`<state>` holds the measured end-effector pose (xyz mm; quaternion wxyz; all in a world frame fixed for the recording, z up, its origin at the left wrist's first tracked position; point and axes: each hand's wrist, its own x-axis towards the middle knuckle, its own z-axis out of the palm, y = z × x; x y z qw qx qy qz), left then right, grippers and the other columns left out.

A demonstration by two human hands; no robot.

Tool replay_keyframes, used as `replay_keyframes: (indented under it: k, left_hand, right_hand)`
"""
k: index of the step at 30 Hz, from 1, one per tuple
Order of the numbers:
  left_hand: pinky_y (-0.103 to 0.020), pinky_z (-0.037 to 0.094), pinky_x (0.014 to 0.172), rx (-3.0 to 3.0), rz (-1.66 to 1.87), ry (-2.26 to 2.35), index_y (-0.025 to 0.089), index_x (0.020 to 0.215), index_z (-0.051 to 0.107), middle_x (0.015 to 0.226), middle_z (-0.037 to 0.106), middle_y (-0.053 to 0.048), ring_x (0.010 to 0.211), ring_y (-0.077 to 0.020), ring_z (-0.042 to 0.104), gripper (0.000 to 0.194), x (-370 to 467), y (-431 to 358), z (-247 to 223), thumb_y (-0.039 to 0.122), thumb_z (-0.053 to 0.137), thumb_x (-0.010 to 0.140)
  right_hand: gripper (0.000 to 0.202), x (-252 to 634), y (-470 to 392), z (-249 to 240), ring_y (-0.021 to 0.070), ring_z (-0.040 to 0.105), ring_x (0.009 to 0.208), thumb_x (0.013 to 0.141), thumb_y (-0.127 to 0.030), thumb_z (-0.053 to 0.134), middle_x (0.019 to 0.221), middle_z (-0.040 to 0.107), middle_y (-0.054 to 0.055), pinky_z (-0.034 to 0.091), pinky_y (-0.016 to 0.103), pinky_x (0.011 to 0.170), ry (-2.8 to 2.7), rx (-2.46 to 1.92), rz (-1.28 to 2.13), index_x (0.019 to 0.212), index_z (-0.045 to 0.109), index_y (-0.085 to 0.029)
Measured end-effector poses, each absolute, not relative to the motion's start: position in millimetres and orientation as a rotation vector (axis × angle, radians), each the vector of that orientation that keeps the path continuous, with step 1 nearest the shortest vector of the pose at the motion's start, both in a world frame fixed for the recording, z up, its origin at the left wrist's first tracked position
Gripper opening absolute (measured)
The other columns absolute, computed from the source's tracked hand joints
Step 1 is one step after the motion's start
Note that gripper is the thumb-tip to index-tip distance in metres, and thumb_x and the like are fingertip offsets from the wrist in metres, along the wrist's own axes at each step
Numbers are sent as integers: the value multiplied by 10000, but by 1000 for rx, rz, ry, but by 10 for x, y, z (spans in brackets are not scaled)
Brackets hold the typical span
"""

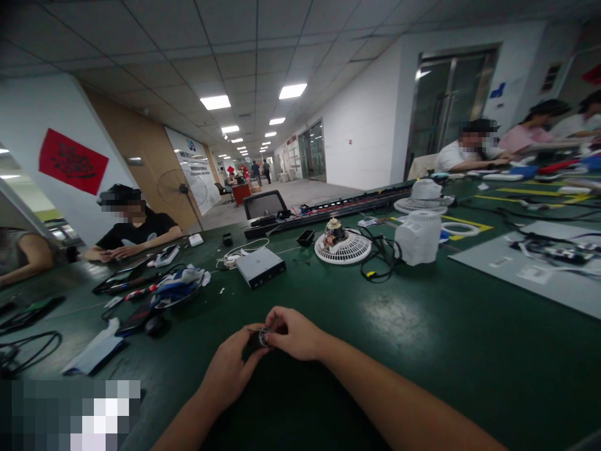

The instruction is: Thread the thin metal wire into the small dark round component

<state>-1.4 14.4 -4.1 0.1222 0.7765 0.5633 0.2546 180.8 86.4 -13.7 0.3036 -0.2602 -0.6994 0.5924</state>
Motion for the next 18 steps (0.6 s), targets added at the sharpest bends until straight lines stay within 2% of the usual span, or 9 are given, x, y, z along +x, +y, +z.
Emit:
replay_keyframes:
  k: [4,9,14,16,18]
  left_hand:
    - [-375,493,923,2397,683,1614,253,1191,587,1175,678,-48,1038,-226,635,307,-1,148,-44,290,568,887]
    - [-387,483,933,2430,624,1644,237,1213,571,1184,675,-61,1048,-233,627,334,-27,169,-21,251,560,880]
    - [-379,481,931,2379,712,1625,245,1168,586,1168,672,-52,1049,-229,618,300,-27,176,-10,251,573,869]
    - [-373,484,920,2326,760,1665,248,1163,586,1150,674,-46,1041,-224,621,299,-13,183,-15,258,578,864]
    - [-376,485,913,2245,789,1748,245,1164,588,1136,676,-45,1034,-225,628,307,-10,197,-23,270,582,858]
  right_hand:
    - [258,1859,932,-194,134,624,702,744,-256,717,777,651,-3,466,258,657,-1868,-594,1679,894,527,-166]
    - [200,1825,903,-207,142,623,705,742,-230,710,784,664,4,466,255,638,-1894,-754,1480,875,576,-165]
    - [192,1791,870,-155,121,537,620,731,-282,729,692,595,-19,396,226,545,-1954,-978,1286,831,621,-159]
    - [201,1816,869,-113,124,533,642,785,-294,684,729,595,-15,391,225,551,-1978,-1016,1172,921,606,-169]
    - [159,1868,872,-53,133,552,685,885,-274,562,786,608,3,408,237,596,-2007,-1063,999,1009,563,-175]
